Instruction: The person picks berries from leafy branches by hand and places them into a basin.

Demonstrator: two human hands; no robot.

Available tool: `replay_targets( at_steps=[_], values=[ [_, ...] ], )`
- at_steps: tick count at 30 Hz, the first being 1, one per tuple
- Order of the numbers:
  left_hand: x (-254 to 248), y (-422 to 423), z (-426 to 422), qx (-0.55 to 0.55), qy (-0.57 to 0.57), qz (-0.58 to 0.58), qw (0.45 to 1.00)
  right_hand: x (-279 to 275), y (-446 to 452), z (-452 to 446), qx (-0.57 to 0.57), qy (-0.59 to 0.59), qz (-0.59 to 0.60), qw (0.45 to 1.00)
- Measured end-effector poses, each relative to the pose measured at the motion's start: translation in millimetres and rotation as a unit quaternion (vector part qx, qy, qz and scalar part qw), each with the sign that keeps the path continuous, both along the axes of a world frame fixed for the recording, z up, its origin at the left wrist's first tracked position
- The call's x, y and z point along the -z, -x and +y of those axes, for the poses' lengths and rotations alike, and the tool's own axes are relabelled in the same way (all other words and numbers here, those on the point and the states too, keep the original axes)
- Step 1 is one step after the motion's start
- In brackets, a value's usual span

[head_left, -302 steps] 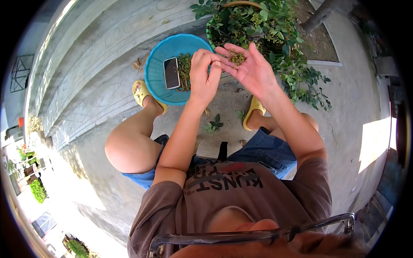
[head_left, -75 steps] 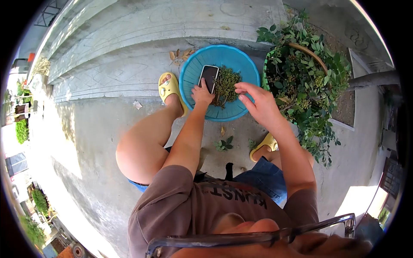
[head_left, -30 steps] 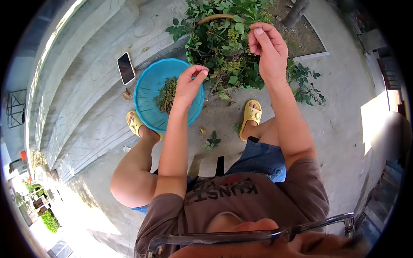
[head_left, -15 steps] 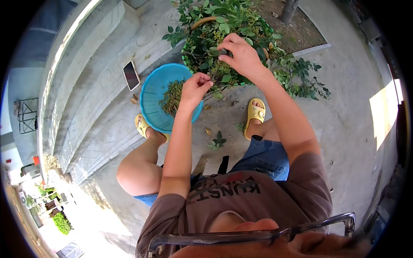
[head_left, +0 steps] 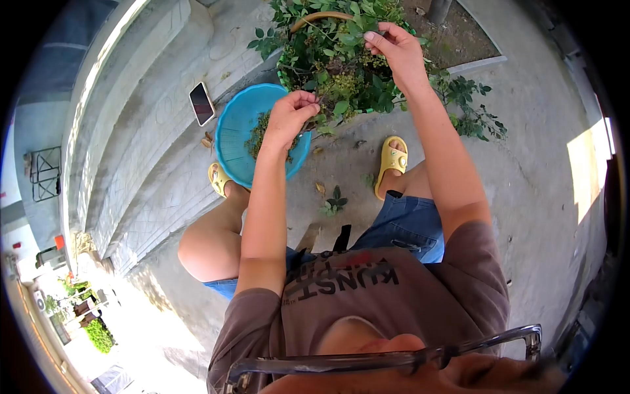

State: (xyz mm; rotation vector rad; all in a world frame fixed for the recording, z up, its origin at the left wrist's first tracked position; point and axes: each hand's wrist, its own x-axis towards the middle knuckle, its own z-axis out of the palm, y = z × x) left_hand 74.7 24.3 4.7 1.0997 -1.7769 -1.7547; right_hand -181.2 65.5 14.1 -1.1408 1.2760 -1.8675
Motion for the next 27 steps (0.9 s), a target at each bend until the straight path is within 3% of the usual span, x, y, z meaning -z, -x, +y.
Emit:
replay_targets(
  at_steps=[3,5,7,10,14,17,19,23,27],
  values=[
    [-7.0,1.8,-5.7,-0.008,-0.029,-0.012,0.999,-21.1,-12.1,15.4,-0.016,-0.021,0.058,0.998],
    [-5.7,0.3,-13.5,-0.005,-0.061,-0.020,0.998,-18.5,-13.7,20.3,0.017,-0.027,0.174,0.984],
    [-2.9,-0.4,-18.8,0.004,-0.117,0.023,0.993,-12.0,-13.3,25.3,0.022,-0.027,0.214,0.976],
    [-2.5,-2.2,-21.8,0.013,-0.160,0.049,0.986,-3.3,-23.5,30.0,-0.172,-0.131,0.176,0.960],
    [-5.3,-1.9,-19.2,0.005,-0.161,0.059,0.985,24.8,-49.9,32.6,-0.265,-0.233,0.243,0.903],
    [-8.6,-4.2,-15.2,-0.007,-0.174,0.052,0.983,50.4,-73.8,30.9,-0.260,-0.239,0.135,0.926],
    [-9.6,-6.1,-13.4,0.001,-0.159,0.041,0.986,56.9,-87.4,32.8,-0.235,-0.211,-0.067,0.946],
    [-6.0,-12.4,-12.5,0.031,-0.092,0.006,0.995,60.1,-99.9,33.5,-0.207,-0.248,-0.145,0.935],
    [-0.6,-18.7,-14.0,0.032,-0.104,0.011,0.994,58.3,-98.4,33.5,-0.186,-0.229,-0.161,0.942]
  ],
)
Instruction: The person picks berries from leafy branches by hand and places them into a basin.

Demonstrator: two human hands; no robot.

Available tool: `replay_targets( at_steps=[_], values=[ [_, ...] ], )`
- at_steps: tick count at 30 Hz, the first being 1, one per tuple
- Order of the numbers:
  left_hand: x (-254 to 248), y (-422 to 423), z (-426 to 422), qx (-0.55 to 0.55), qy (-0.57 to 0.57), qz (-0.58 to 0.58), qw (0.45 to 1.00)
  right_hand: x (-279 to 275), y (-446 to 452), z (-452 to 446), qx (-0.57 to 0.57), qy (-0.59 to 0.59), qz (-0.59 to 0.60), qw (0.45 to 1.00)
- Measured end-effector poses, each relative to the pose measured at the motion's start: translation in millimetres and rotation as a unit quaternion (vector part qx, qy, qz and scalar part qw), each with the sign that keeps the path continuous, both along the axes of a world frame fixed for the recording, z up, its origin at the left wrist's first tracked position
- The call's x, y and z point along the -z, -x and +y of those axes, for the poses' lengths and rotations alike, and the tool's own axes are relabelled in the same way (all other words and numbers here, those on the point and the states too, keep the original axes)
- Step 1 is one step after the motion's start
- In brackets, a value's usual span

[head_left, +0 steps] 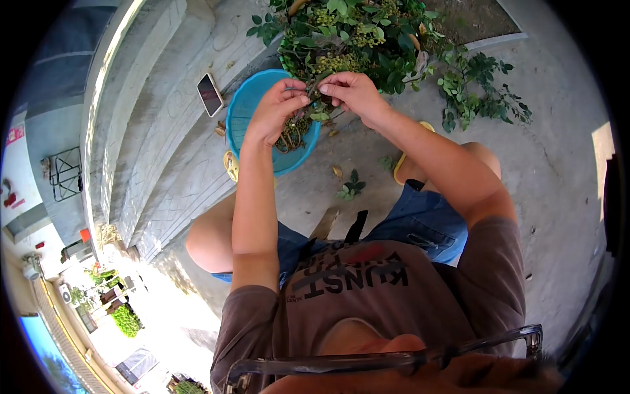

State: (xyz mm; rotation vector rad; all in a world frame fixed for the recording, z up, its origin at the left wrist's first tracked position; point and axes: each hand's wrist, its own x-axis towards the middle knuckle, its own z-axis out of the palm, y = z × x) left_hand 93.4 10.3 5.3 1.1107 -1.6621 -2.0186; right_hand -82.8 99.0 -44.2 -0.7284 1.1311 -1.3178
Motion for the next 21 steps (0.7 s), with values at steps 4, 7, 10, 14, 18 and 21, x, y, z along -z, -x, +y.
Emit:
replay_targets(
  at_steps=[4,7,10,14,18,21],
  values=[
    [-2.7,-3.1,-2.1,-0.011,-0.021,0.007,1.000,0.4,10.6,1.4,-0.008,-0.033,0.051,0.998],
    [-8.6,-4.7,0.2,0.009,-0.007,0.014,1.000,-3.2,27.6,3.1,-0.163,0.019,0.148,0.975],
    [-8.5,-4.9,1.8,0.024,0.014,0.014,1.000,-14.2,41.0,9.7,-0.396,0.090,0.275,0.872],
    [-7.9,-4.4,2.3,0.016,-0.010,0.017,1.000,-5.4,28.0,7.0,-0.167,0.118,0.263,0.943],
    [-4.4,-3.8,2.4,-0.010,-0.061,0.056,0.997,11.4,6.9,3.5,-0.013,0.095,0.118,0.988],
    [-1.6,-4.1,1.3,-0.018,-0.086,0.087,0.992,8.2,-6.1,7.4,0.081,0.143,0.199,0.966]
  ],
)
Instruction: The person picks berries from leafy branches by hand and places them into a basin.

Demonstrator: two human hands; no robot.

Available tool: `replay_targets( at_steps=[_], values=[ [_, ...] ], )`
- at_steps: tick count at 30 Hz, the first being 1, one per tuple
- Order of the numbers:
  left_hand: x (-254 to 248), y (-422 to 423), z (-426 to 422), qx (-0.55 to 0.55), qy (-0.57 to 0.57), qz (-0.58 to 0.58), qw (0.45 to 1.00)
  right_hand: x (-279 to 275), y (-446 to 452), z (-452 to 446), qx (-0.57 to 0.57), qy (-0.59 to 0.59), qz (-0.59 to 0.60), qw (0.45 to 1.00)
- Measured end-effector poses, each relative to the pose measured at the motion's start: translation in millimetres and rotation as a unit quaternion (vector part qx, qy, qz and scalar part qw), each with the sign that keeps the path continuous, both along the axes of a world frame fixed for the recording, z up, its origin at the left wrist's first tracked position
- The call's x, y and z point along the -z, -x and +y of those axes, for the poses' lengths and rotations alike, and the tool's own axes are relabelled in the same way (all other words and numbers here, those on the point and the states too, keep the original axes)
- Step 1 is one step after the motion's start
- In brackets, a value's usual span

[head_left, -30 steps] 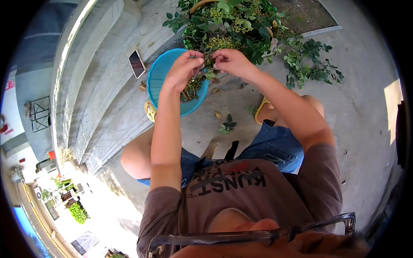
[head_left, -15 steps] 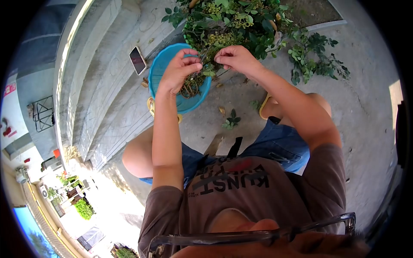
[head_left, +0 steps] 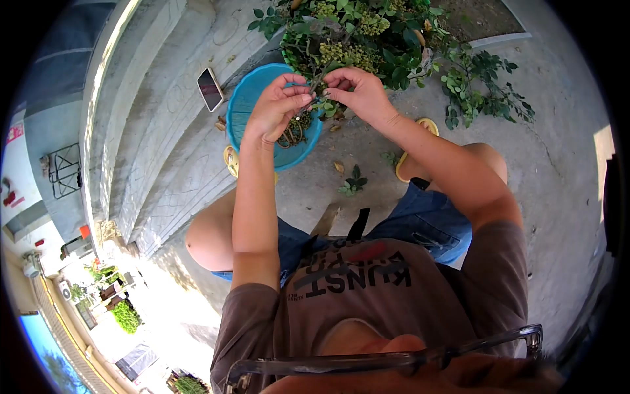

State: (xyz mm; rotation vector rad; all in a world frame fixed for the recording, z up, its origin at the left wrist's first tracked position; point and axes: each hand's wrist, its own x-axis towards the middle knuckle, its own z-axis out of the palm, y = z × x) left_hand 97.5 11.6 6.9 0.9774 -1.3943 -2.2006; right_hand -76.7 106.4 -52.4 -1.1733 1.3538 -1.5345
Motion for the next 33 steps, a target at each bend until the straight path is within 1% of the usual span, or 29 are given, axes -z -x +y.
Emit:
replay_targets(
  at_steps=[1,3,7,13,15,16,18,19,21,22,23,24,25,26,27,29,30,32,33],
  values=[
    [0.3,0.3,0.4,-0.002,-0.008,0.004,1.000,-0.1,-0.6,-0.8,0.000,-0.001,0.001,1.000],
    [1.7,1.4,1.0,-0.004,-0.016,0.009,1.000,-0.8,-0.7,-2.0,0.045,0.022,0.054,0.997],
    [4.8,3.9,2.4,-0.011,-0.014,0.010,1.000,-3.2,-0.4,-2.4,0.052,0.030,0.040,0.997],
    [3.4,9.7,10.5,-0.031,-0.010,0.010,0.999,2.8,-0.9,-5.2,0.053,0.011,0.036,0.998],
    [2.6,10.4,12.1,-0.036,-0.002,0.008,0.999,6.5,-1.6,-6.2,0.046,0.005,-0.010,0.999],
    [0.8,10.6,12.7,-0.035,0.003,-0.005,0.999,7.1,-2.4,-6.8,0.045,0.007,-0.009,0.999],
    [-0.6,11.9,10.7,-0.035,0.011,-0.014,0.999,7.9,-3.1,-6.2,0.012,-0.020,-0.090,0.996],
    [1.1,11.2,9.3,-0.036,0.016,-0.018,0.999,8.4,-1.5,-6.0,0.011,-0.017,-0.088,0.996],
    [4.4,8.9,3.9,-0.039,0.025,-0.019,0.999,8.5,4.4,-5.2,-0.041,-0.084,-0.128,0.987],
    [7.9,6.8,0.1,-0.048,0.050,-0.023,0.997,2.3,7.0,-2.6,-0.043,-0.082,-0.126,0.988],
    [11.4,4.9,-3.3,-0.057,0.075,-0.026,0.995,-5.4,11.2,0.3,-0.057,-0.129,-0.162,0.977],
    [15.1,3.4,-6.0,-0.059,0.077,-0.023,0.995,-12.2,14.0,1.6,-0.070,-0.176,-0.196,0.962],
    [18.5,2.2,-7.3,-0.056,0.106,-0.045,0.992,-15.0,14.8,2.4,-0.072,-0.175,-0.194,0.963],
    [21.9,0.6,-8.0,-0.051,0.136,-0.067,0.987,-17.2,15.4,3.0,-0.076,-0.176,-0.223,0.956],
    [25.6,-1.4,-8.1,-0.052,0.136,-0.066,0.987,-18.9,16.1,3.5,-0.081,-0.178,-0.252,0.948],
    [27.0,-2.4,-4.8,-0.025,0.197,-0.116,0.973,-20.7,17.5,4.1,-0.092,-0.172,-0.271,0.943],
    [27.9,-2.9,-3.0,-0.026,0.196,-0.115,0.973,-21.6,18.0,4.2,-0.103,-0.165,-0.290,0.937],
    [21.8,-0.7,4.0,-0.082,0.304,-0.165,0.935,-24.2,18.4,4.1,-0.109,-0.164,-0.292,0.936],
    [18.3,0.4,6.3,-0.084,0.304,-0.165,0.935,-25.3,17.9,3.8,-0.115,-0.162,-0.294,0.935]
  ],
)
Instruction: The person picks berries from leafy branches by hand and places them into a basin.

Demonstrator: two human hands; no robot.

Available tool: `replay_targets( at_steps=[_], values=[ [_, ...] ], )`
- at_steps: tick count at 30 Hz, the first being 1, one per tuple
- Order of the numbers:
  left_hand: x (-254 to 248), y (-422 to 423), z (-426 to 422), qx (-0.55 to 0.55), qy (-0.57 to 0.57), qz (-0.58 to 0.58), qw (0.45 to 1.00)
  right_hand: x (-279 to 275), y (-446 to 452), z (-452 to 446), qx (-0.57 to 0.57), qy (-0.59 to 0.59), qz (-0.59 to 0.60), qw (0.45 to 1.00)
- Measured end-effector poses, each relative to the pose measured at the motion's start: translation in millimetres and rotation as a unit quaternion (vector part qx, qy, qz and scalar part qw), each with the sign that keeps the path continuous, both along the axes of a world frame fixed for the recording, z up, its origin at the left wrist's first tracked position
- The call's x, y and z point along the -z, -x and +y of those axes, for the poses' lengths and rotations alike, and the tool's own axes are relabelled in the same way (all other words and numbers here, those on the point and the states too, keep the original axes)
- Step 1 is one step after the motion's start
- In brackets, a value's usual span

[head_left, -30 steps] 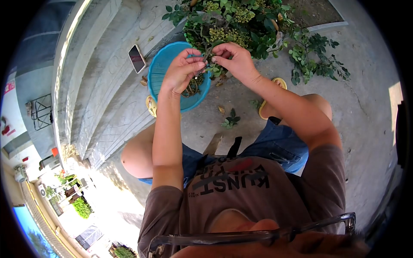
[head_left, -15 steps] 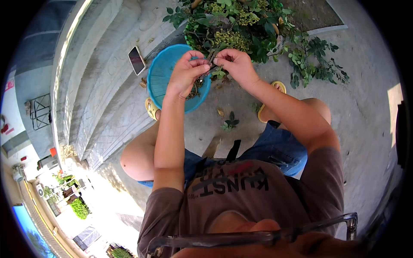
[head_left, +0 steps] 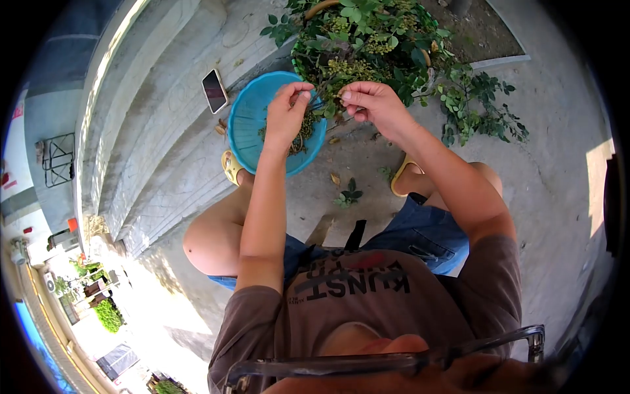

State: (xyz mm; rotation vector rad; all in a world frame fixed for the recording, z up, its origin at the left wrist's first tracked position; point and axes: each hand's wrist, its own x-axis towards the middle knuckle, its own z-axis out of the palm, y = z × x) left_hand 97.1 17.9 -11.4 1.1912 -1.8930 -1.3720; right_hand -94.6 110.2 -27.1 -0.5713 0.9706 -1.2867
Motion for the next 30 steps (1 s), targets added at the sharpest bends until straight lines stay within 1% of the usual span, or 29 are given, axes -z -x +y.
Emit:
replay_targets(
  at_steps=[1,2,3,5,6,8,9,10,12,13,15,16,18,21,25,27,28,30],
  values=[
    [-6.2,2.2,2.1,-0.002,0.149,-0.010,0.989,-0.7,-0.3,-0.1,-0.002,0.000,0.001,1.000],
    [-12.2,4.6,4.4,-0.004,0.295,-0.020,0.955,-1.1,-0.4,0.3,-0.006,0.002,-0.003,1.000],
    [-17.6,7.1,9.1,-0.006,0.295,-0.020,0.955,-1.5,-0.9,0.6,-0.010,0.004,-0.007,1.000],
    [-35.1,15.5,23.6,0.045,0.161,0.058,0.984,-1.9,-1.7,0.7,-0.014,0.012,-0.012,1.000],
    [-38.5,18.1,28.2,0.044,0.160,0.059,0.984,-2.0,-2.2,1.4,-0.016,0.020,-0.017,1.000],
    [-41.6,22.0,34.6,0.082,0.170,0.040,0.981,-5.9,-3.6,1.9,-0.021,0.025,-0.005,0.999],
    [-36.8,21.2,35.1,0.072,0.122,0.046,0.989,-7.4,-3.8,2.5,-0.025,0.032,0.006,0.999],
    [-32.0,21.2,34.9,0.071,0.122,0.047,0.989,-6.6,-3.7,2.9,-0.025,0.032,0.006,0.999],
    [-23.2,20.5,33.8,0.048,0.073,0.130,0.988,-3.9,-3.9,2.8,-0.026,0.042,0.014,0.999],
    [-24.5,20.0,34.3,0.047,0.073,0.130,0.988,-5.5,-4.3,3.1,-0.026,0.042,0.014,0.999],
    [-27.1,18.2,35.7,0.023,-0.047,0.159,0.986,-10.4,-4.7,4.3,-0.029,0.046,0.036,0.998],
    [-26.3,17.5,35.3,0.022,-0.048,0.159,0.986,-12.6,-4.6,4.5,-0.029,0.045,0.035,0.998],
    [-22.6,16.8,34.2,0.003,-0.120,0.211,0.970,-16.6,-4.2,5.4,-0.034,0.056,0.049,0.997],
    [-19.2,15.7,32.6,0.001,-0.151,0.240,0.959,-18.4,-2.6,5.4,-0.029,0.067,0.049,0.996],
    [-22.8,16.5,33.5,-0.003,-0.155,0.249,0.956,-24.8,0.2,6.5,-0.024,0.074,0.055,0.995],
    [-27.4,14.8,32.7,-0.013,-0.149,0.246,0.958,-25.5,3.4,6.4,-0.037,0.083,0.095,0.991],
    [-30.7,12.4,30.3,-0.014,-0.151,0.245,0.958,-26.5,6.6,5.6,-0.038,0.081,0.094,0.992],
    [-35.7,1.8,20.7,-0.050,-0.133,0.283,0.949,-24.8,14.2,4.2,-0.110,0.095,0.205,0.968]
  ],
)
